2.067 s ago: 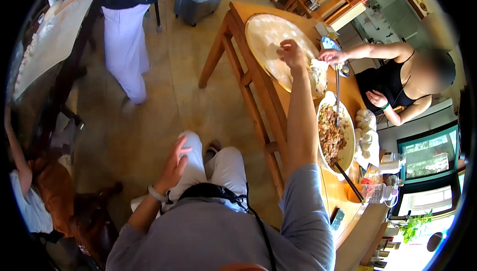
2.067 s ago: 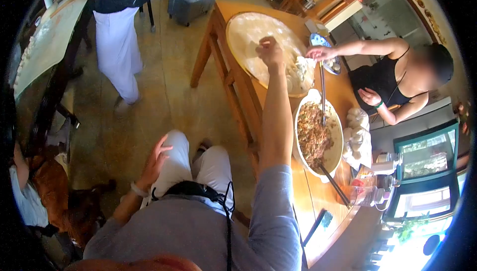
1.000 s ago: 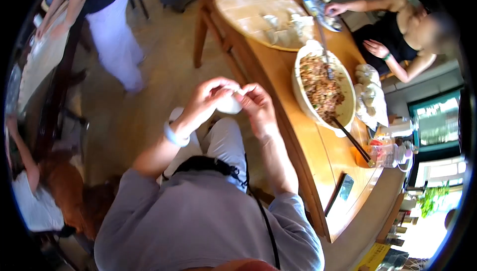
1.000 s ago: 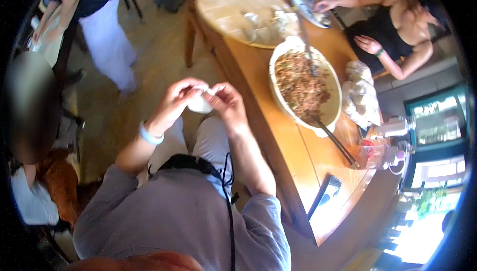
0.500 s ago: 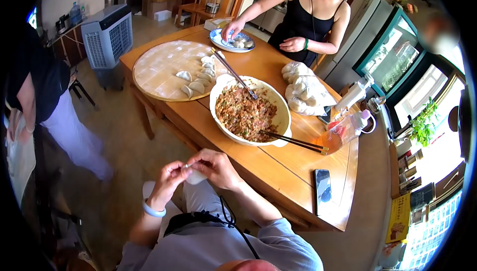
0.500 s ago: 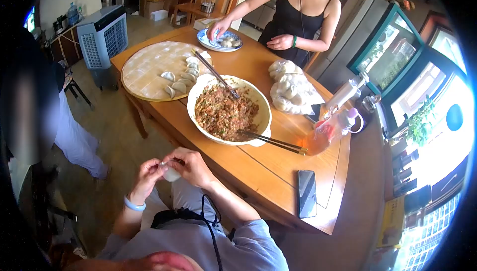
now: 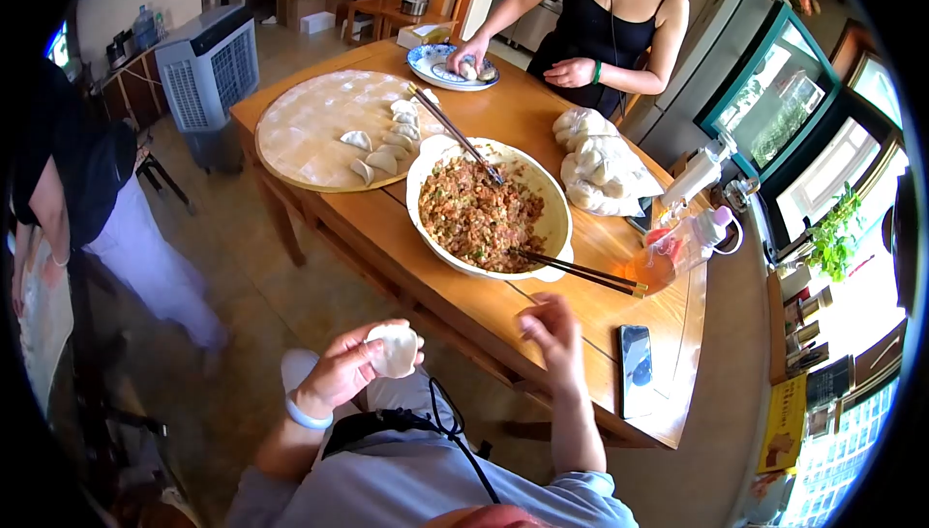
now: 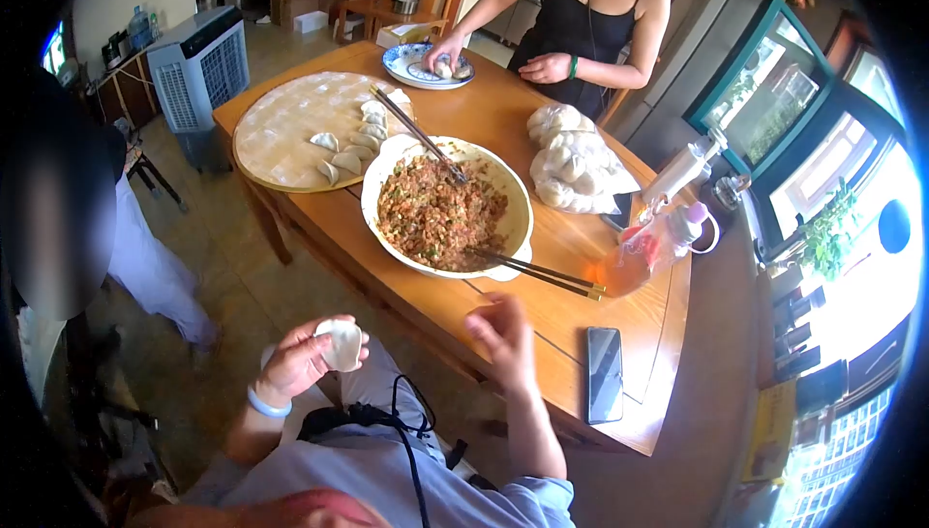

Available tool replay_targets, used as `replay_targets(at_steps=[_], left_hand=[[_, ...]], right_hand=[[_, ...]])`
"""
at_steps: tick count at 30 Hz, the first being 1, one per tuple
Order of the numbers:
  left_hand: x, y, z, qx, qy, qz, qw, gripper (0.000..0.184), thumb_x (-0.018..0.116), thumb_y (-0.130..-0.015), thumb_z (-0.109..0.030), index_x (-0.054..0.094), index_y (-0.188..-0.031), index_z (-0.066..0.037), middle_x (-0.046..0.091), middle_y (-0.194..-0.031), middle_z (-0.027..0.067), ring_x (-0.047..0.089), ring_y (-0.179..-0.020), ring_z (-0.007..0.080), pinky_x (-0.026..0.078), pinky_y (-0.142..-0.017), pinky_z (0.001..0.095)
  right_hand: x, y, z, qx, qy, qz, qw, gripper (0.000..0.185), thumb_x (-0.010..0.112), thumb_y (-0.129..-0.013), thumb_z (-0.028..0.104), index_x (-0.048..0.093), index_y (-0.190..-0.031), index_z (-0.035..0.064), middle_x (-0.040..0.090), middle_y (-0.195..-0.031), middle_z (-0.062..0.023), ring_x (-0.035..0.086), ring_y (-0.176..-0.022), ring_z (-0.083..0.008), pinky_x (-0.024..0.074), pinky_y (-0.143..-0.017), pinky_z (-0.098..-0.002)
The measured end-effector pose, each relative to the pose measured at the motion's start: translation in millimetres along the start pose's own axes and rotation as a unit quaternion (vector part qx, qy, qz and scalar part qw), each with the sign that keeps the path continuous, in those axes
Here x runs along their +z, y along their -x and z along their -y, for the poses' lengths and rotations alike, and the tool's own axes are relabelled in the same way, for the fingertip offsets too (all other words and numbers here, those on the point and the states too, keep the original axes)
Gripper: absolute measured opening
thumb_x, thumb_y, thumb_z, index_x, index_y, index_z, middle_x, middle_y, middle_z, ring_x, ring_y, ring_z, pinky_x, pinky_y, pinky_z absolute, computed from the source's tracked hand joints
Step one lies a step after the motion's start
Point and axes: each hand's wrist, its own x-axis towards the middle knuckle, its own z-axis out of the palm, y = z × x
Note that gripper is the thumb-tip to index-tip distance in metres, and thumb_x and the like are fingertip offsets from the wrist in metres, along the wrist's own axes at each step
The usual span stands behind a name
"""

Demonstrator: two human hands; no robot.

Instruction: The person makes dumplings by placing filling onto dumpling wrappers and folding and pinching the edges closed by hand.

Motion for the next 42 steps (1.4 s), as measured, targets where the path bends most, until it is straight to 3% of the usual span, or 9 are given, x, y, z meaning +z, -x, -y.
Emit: replay_targets(at_steps=[4,9,12,19,24,30,34,39,42], left_hand=[[11,-18,-3,0.000,0.112,-0.045,0.993,0.040,0.044,-0.092,-0.017,0.039,-0.126,0.004,0.048,-0.122,0.0217,0.052,-0.110,0.0295,0.045,-0.092,0.0385],[14,-24,-7,0.023,0.073,-0.088,0.993,0.039,0.039,-0.093,-0.011,0.035,-0.128,0.006,0.045,-0.126,0.0210,0.047,-0.116,0.0301,0.042,-0.096,0.0385],[11,-24,-12,0.037,0.064,-0.085,0.994,0.037,0.040,-0.092,-0.011,0.038,-0.126,0.005,0.048,-0.124,0.0183,0.048,-0.115,0.0273,0.040,-0.098,0.0376],[3,-29,-23,0.070,0.037,-0.105,0.991,0.039,0.037,-0.090,-0.006,0.035,-0.128,0.004,0.044,-0.128,0.0210,0.043,-0.120,0.0300,0.038,-0.099,0.0381],[8,-40,-28,0.076,0.031,-0.093,0.992,0.039,0.037,-0.090,-0.005,0.035,-0.127,0.005,0.044,-0.128,0.0207,0.044,-0.120,0.0292,0.038,-0.099,0.0369],[11,-50,-34,0.082,0.048,-0.095,0.991,0.037,0.037,-0.089,-0.003,0.037,-0.125,0.006,0.046,-0.125,0.0208,0.047,-0.116,0.0291,0.039,-0.099,0.0361],[12,-54,-36,0.099,0.058,-0.108,0.988,0.036,0.038,-0.089,-0.002,0.039,-0.124,0.006,0.048,-0.123,0.0204,0.048,-0.115,0.0285,0.040,-0.098,0.0353],[12,-56,-32,0.096,0.060,-0.108,0.988,0.037,0.038,-0.089,-0.002,0.039,-0.124,0.005,0.048,-0.123,0.0195,0.049,-0.115,0.0274,0.040,-0.098,0.0344],[14,-54,-33,0.099,0.062,-0.110,0.987,0.037,0.038,-0.089,-0.002,0.039,-0.125,0.005,0.048,-0.123,0.0192,0.048,-0.116,0.0272,0.039,-0.099,0.0347]], right_hand=[[-31,-34,11,-0.155,-0.075,-0.114,0.978,0.051,0.068,-0.079,0.014,0.040,-0.120,0.0027,0.051,-0.100,-0.0066,0.050,-0.086,-0.0121,0.0434,-0.071,-0.0262],[-17,-72,50,-0.103,0.058,-0.049,0.992,0.028,0.057,-0.088,0.023,0.058,-0.100,-0.0015,0.058,-0.087,-0.0077,0.055,-0.079,-0.0136,0.0466,-0.070,-0.0270],[-15,-88,64,-0.096,0.151,0.021,0.984,0.030,0.050,-0.092,0.023,0.060,-0.087,-0.0055,0.061,-0.081,-0.0091,0.061,-0.072,-0.0162,0.0503,-0.066,-0.0257],[-22,-72,122,-0.196,0.280,0.048,0.938,0.023,0.058,-0.086,0.018,0.064,-0.084,-0.0033,0.061,-0.074,-0.0067,0.057,-0.068,-0.0124,0.0449,-0.065,-0.0243],[-39,-85,105,-0.149,0.303,0.100,0.936,0.023,0.063,-0.083,0.022,0.067,-0.090,0.0009,0.065,-0.075,-0.0072,0.058,-0.069,-0.0125,0.0454,-0.066,-0.0250],[-37,-85,87,-0.089,0.166,0.112,0.976,0.030,0.063,-0.083,0.026,0.066,-0.090,-0.0028,0.066,-0.080,-0.0094,0.059,-0.074,-0.0146,0.0461,-0.072,-0.0261],[-35,-88,85,-0.133,0.144,0.079,0.977,0.030,0.064,-0.082,0.024,0.065,-0.090,-0.0043,0.066,-0.081,-0.0106,0.061,-0.075,-0.0151,0.0466,-0.072,-0.0254],[-24,-92,76,-0.125,0.254,0.117,0.952,0.026,0.066,-0.081,0.018,0.065,-0.092,-0.0053,0.066,-0.083,-0.0123,0.062,-0.077,-0.0156,0.0482,-0.071,-0.0266],[-28,-89,81,-0.091,0.149,0.136,0.975,0.026,0.065,-0.081,0.018,0.064,-0.092,-0.0058,0.066,-0.083,-0.0126,0.063,-0.077,-0.0174,0.0501,-0.072,-0.0275]])
